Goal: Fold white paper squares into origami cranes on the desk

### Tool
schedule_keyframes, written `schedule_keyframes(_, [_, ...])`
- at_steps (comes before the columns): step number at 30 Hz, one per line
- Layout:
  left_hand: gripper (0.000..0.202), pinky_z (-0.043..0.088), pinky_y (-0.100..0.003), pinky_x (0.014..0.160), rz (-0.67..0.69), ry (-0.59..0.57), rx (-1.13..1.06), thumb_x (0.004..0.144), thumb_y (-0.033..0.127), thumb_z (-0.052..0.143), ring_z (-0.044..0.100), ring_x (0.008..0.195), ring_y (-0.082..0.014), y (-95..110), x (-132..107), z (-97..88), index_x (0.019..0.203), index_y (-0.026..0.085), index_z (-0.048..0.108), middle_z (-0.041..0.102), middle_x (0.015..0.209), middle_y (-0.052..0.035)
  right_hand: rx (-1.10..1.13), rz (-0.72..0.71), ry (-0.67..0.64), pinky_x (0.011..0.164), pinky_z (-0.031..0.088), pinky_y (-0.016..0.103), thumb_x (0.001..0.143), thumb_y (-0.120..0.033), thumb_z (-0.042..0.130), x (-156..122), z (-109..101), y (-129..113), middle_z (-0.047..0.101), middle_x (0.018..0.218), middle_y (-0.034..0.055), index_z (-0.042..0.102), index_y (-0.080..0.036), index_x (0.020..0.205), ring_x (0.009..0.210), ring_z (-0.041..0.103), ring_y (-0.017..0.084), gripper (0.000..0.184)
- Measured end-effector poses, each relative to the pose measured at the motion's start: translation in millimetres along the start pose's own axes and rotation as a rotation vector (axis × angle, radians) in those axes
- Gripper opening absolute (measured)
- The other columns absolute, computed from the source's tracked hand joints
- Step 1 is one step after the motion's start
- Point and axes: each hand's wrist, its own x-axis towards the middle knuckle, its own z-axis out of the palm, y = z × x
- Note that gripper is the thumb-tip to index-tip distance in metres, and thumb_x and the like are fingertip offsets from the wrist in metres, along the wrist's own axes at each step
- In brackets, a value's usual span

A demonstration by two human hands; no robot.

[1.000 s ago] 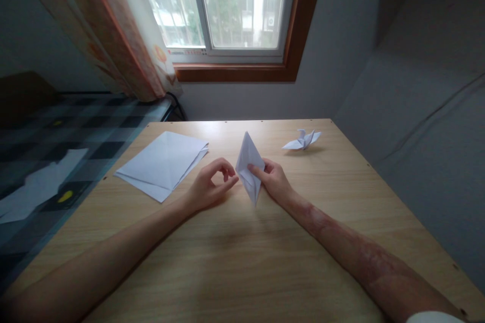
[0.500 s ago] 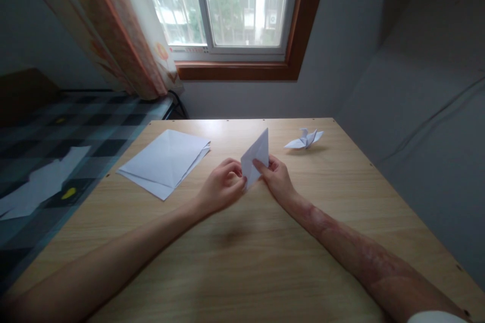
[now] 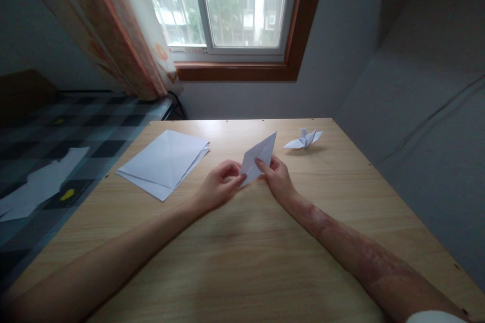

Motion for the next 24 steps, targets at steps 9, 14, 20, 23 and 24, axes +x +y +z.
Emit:
schedule_keyframes(9, [0.037, 0.049, -0.026, 0.068, -0.172, -0.053, -0.175, 0.086, 0.047, 0.089, 0.065, 0.076, -0.0163, 3.7, 1.4, -2.0, 0.087, 0.017, 0.068, 0.074, 0.085, -0.0036, -0.008, 0.03, -0.058, 0.095, 0.061, 0.042, 0.079, -0.052, 0.094, -1.4, 0.4, -1.8, 0.085, 0.114, 0.0077, 0.082, -0.022, 0.108, 0.1, 0.077, 0.029, 0.043])
schedule_keyframes(14, [0.043, 0.051, -0.027, 0.071, -0.194, -0.072, -0.344, 0.081, 0.048, 0.094, 0.069, 0.076, -0.0161, 2.7, -0.3, 0.2, 0.091, 0.018, 0.066, 0.077, 0.087, -0.0035, -0.048, -0.001, -0.085, 0.097, 0.06, 0.042, 0.082, -0.053, 0.092, -2.6, 1.3, -0.8, 0.085, 0.114, 0.0072, 0.084, -0.022, 0.107, 0.101, 0.076, 0.029, 0.041])
schedule_keyframes(20, [0.044, 0.056, -0.032, 0.082, -0.11, -0.042, -0.246, 0.093, 0.062, 0.079, 0.071, 0.091, -0.0214, 3.7, 1.3, -3.7, 0.095, 0.018, 0.074, 0.077, 0.095, -0.0063, -0.122, -0.035, -0.12, 0.1, 0.059, 0.045, 0.086, -0.057, 0.088, -4.5, 1.4, 2.0, 0.084, 0.113, 0.0066, 0.085, -0.023, 0.108, 0.107, 0.076, 0.031, 0.041])
schedule_keyframes(23, [0.05, 0.055, -0.031, 0.081, -0.09, -0.012, -0.247, 0.097, 0.067, 0.072, 0.068, 0.088, -0.0201, 2.7, 3.3, -6.8, 0.092, 0.018, 0.075, 0.075, 0.091, -0.0051, -0.172, -0.026, -0.191, 0.099, 0.058, 0.044, 0.089, -0.062, 0.084, -7.1, 2.8, -1.1, 0.084, 0.106, 0.0056, 0.084, -0.022, 0.104, 0.105, 0.075, 0.031, 0.042])
schedule_keyframes(24, [0.049, 0.053, -0.029, 0.075, -0.109, -0.017, -0.255, 0.095, 0.067, 0.075, 0.067, 0.081, -0.0181, 2.4, 3.3, -7.5, 0.094, 0.018, 0.075, 0.073, 0.086, -0.0038, -0.193, -0.023, -0.212, 0.097, 0.058, 0.043, 0.09, -0.063, 0.082, -8.2, 3.7, -2.3, 0.084, 0.103, 0.0056, 0.083, -0.021, 0.102, 0.103, 0.075, 0.031, 0.044])
